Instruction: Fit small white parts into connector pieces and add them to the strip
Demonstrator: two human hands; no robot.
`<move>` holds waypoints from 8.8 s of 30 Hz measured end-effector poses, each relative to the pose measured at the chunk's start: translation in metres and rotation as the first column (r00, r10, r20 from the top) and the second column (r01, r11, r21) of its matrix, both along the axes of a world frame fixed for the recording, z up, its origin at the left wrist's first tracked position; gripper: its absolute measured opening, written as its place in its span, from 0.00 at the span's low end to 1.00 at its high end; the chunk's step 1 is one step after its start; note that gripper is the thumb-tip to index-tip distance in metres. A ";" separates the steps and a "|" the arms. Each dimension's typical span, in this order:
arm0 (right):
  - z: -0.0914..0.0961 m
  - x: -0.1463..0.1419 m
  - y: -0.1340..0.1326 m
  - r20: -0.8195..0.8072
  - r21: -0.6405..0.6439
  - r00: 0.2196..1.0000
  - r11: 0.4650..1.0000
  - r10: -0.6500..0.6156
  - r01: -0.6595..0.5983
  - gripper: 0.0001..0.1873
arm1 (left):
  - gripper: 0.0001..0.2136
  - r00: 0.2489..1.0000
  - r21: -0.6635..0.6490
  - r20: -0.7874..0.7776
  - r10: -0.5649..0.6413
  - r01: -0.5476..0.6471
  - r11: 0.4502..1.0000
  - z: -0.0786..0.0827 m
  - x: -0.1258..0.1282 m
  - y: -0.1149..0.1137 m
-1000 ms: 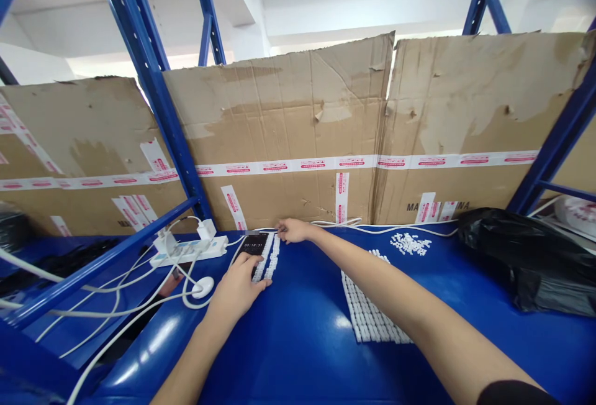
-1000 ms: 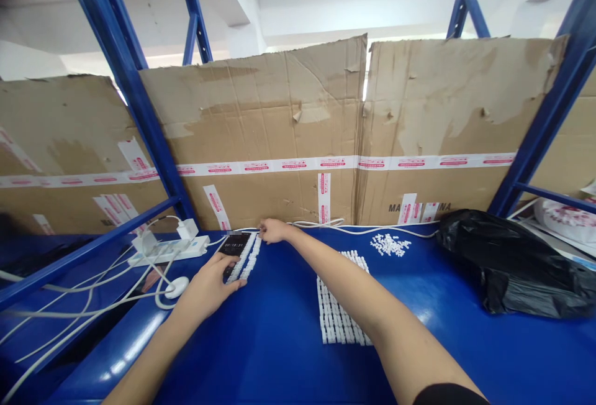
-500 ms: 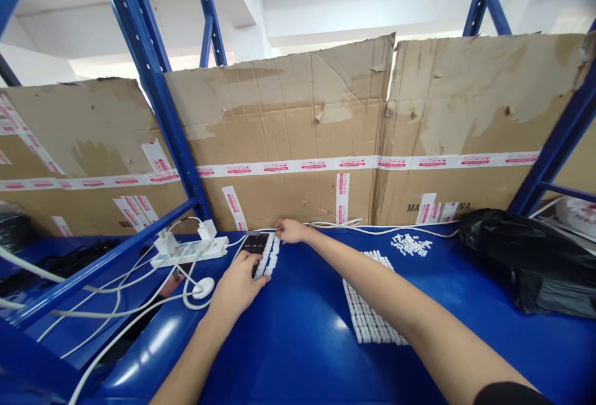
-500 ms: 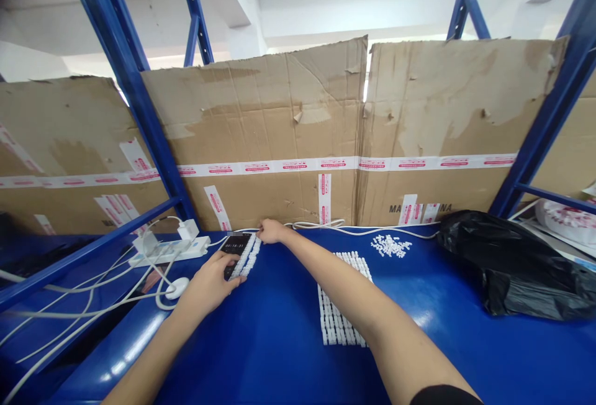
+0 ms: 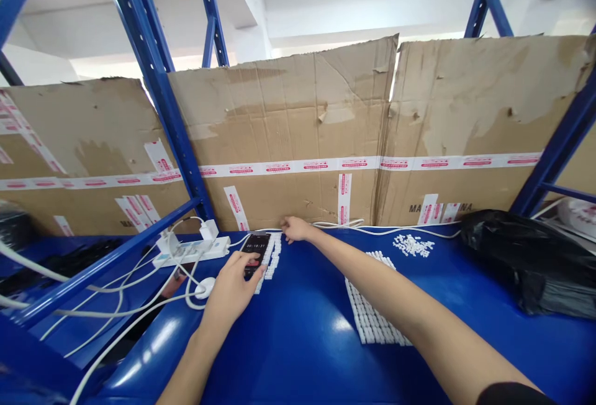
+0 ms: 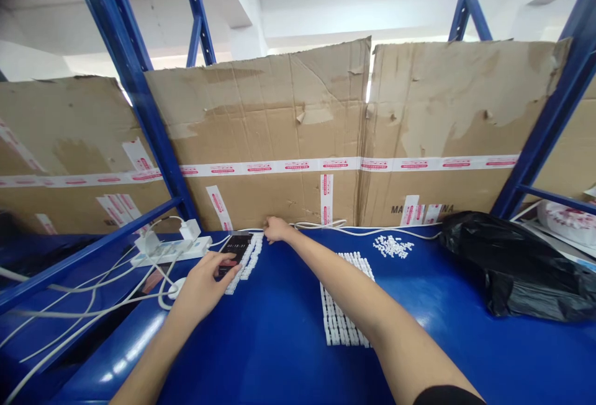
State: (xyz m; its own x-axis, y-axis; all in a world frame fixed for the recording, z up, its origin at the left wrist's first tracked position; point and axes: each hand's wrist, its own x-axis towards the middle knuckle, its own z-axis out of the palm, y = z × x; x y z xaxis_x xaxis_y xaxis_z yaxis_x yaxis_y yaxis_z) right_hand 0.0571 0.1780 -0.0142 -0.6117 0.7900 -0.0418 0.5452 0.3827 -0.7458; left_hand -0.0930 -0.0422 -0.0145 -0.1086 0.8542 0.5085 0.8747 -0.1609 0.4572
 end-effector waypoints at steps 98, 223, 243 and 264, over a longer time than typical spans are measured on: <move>0.007 -0.013 -0.038 0.069 -0.120 0.998 0.992 -0.015 0.024 0.09 | 0.18 0.972 -0.175 0.070 0.225 -0.210 0.962 -0.009 -0.008 -0.019; 0.004 0.325 -0.091 0.154 0.678 0.769 0.633 -0.620 0.374 0.09 | 0.10 0.820 0.112 0.434 -0.373 0.361 0.926 -0.002 0.185 0.060; -0.009 0.313 -0.074 -0.005 0.570 0.985 0.809 -0.172 0.144 0.08 | 0.12 0.972 0.080 0.089 -0.218 0.211 0.974 -0.006 0.151 0.080; 0.021 0.266 -0.142 -0.285 0.688 0.949 0.718 0.135 0.105 0.13 | 0.16 0.117 0.058 0.976 -0.185 0.676 0.735 0.002 0.206 0.052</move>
